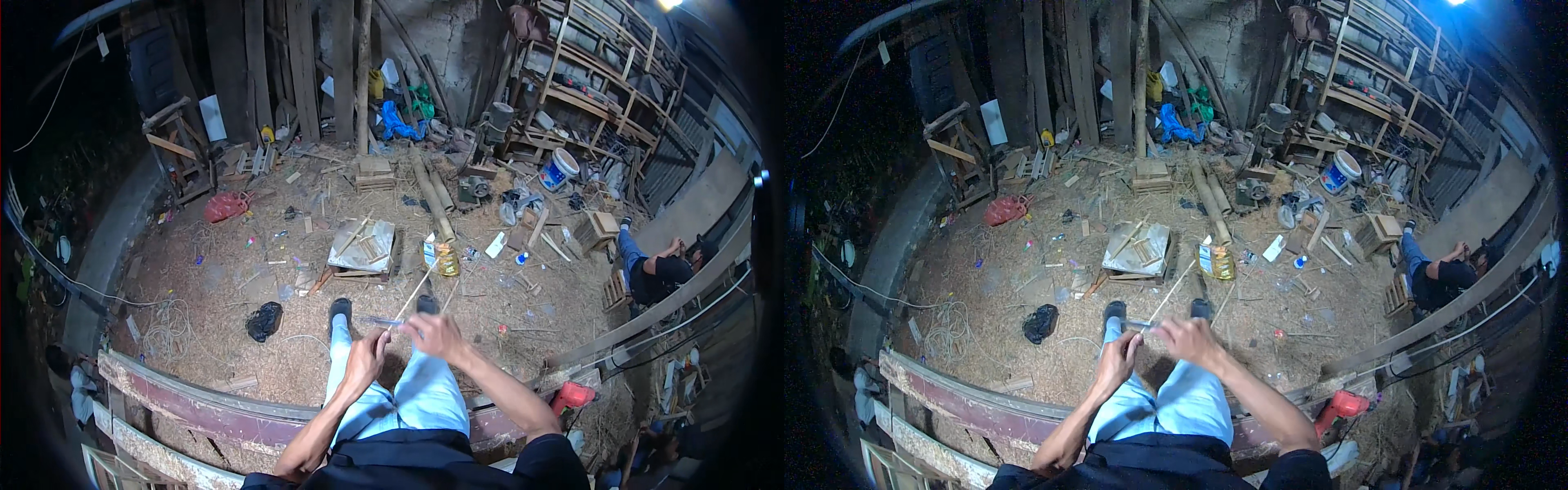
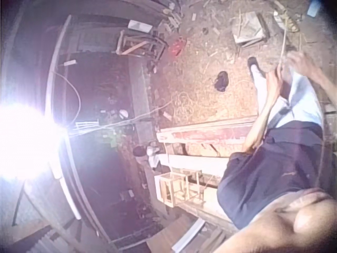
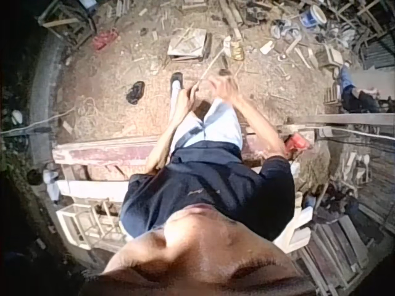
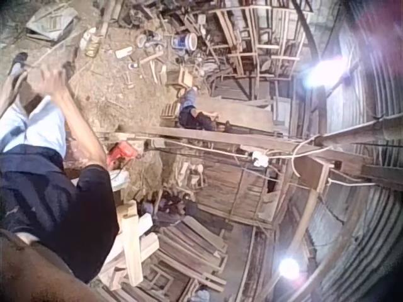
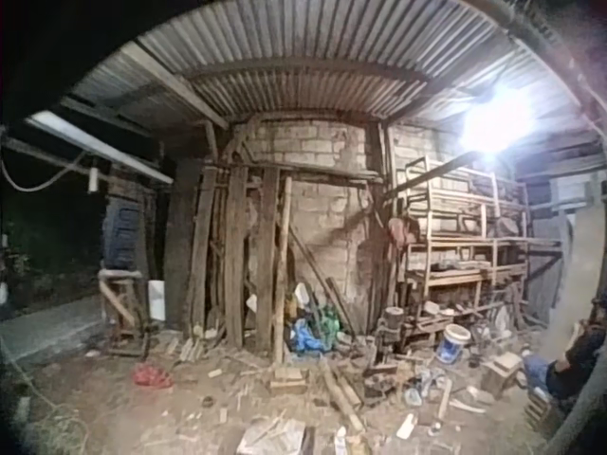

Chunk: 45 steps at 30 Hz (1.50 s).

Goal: The person uses a red power drill to create holes in a small wooden frame and then uses a knife to carve and smooth a thin wooden rod.

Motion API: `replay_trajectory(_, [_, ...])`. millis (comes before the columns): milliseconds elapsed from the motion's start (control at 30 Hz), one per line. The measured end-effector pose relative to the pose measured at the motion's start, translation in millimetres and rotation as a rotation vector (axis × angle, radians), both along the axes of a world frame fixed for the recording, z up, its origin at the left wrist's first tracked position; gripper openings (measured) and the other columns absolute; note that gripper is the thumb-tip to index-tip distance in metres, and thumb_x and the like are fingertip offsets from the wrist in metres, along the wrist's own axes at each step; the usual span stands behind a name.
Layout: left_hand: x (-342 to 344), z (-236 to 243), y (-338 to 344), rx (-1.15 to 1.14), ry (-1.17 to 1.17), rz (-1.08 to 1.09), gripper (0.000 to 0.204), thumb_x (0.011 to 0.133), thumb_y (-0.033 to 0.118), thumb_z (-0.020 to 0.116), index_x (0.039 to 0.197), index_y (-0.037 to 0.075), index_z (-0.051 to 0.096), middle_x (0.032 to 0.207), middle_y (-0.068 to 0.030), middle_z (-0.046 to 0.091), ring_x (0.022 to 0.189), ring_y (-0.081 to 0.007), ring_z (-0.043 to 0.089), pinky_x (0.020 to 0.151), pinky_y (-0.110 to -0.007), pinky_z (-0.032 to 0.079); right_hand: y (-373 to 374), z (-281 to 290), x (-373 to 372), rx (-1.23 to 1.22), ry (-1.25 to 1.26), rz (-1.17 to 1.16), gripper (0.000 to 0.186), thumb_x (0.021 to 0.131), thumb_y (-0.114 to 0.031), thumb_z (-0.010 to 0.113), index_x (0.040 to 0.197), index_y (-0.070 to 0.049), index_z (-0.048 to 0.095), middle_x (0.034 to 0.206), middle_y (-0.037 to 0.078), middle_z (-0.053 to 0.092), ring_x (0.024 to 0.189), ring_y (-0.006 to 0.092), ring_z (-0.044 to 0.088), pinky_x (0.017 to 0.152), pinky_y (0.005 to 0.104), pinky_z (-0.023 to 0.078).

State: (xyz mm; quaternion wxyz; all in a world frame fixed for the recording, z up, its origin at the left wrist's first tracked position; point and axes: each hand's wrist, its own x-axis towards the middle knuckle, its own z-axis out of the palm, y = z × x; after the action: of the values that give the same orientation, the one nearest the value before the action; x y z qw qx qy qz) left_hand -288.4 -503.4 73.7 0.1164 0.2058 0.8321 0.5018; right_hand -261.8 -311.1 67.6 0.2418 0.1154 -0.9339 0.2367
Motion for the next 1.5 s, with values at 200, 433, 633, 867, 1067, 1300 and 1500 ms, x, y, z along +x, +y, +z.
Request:
replay_trajectory(200, [-7,-4,-17,-0.016,-0.014,-0.052,0.025,0.095,0.022,0.051,0.090,0.000,0.061,0.066,-0.0193,0.060,0.057,-0.0329,0.057,0.055,-0.038,0.044,134,-31,-39,-0.242,-0.221,-0.808,0.038,0.093,-0.037,0.050,0.077,-0.005,0.064,0.067,0.021,0.061,0.064,0.0391,0.061,0.057,0.0467,0.046])
replay_trajectory(433, [-16,-18,-11,-0.121,0.080,0.063,0.024,0.094,0.019,0.050,0.092,-0.002,0.061,0.071,-0.0291,0.057,0.066,-0.0437,0.060,0.055,-0.043,0.044,8,-23,0,-0.181,-0.143,-0.173,0.031,0.092,-0.034,0.054,0.077,-0.007,0.062,0.064,0.016,0.062,0.057,0.0350,0.062,0.052,0.0443,0.049])
replay_trajectory(633, [-10,13,6,-0.124,0.176,0.039,0.022,0.095,0.017,0.050,0.094,-0.002,0.061,0.076,-0.0267,0.061,0.074,-0.0418,0.062,0.059,-0.044,0.047,13,-9,-16,-0.098,0.041,-0.115,0.026,0.089,-0.029,0.059,0.072,-0.009,0.060,0.058,0.012,0.061,0.043,0.0278,0.059,0.041,0.0392,0.046])
replay_trajectory(867, [0,14,7,0.021,0.041,0.029,0.028,0.096,0.021,0.049,0.087,-0.004,0.060,0.059,-0.0187,0.054,0.050,-0.0236,0.055,0.050,-0.036,0.042,26,5,-18,-0.067,0.052,-0.126,0.024,0.089,-0.029,0.059,0.074,-0.010,0.063,0.057,0.010,0.060,0.046,0.0244,0.060,0.040,0.0372,0.045])
replay_trajectory(1067, [1,17,5,0.020,-0.036,-0.023,0.028,0.097,0.023,0.048,0.090,-0.002,0.060,0.062,-0.0089,0.051,0.056,-0.0135,0.046,0.053,-0.031,0.039,16,17,-5,-0.034,0.023,-0.028,0.026,0.091,-0.030,0.056,0.077,-0.010,0.065,0.056,0.011,0.059,0.045,0.0233,0.059,0.040,0.0347,0.045])
replay_trajectory(1300, [3,9,4,0.092,-0.013,-0.045,0.026,0.097,0.021,0.049,0.087,-0.002,0.058,0.060,-0.0070,0.049,0.056,-0.0107,0.045,0.052,-0.030,0.039,31,16,-7,-0.086,0.046,-0.092,0.029,0.091,-0.033,0.055,0.077,-0.011,0.065,0.059,0.009,0.062,0.048,0.0232,0.060,0.045,0.0372,0.049])
replay_trajectory(1500, [3,8,-7,-0.021,0.021,-0.040,0.028,0.097,0.023,0.048,0.088,-0.002,0.059,0.061,-0.0155,0.053,0.052,-0.0165,0.048,0.053,-0.034,0.041,51,14,-13,-0.164,-0.050,-0.230,0.022,0.091,-0.028,0.055,0.086,-0.011,0.069,0.067,0.010,0.065,0.051,0.0224,0.060,0.046,0.0364,0.049])
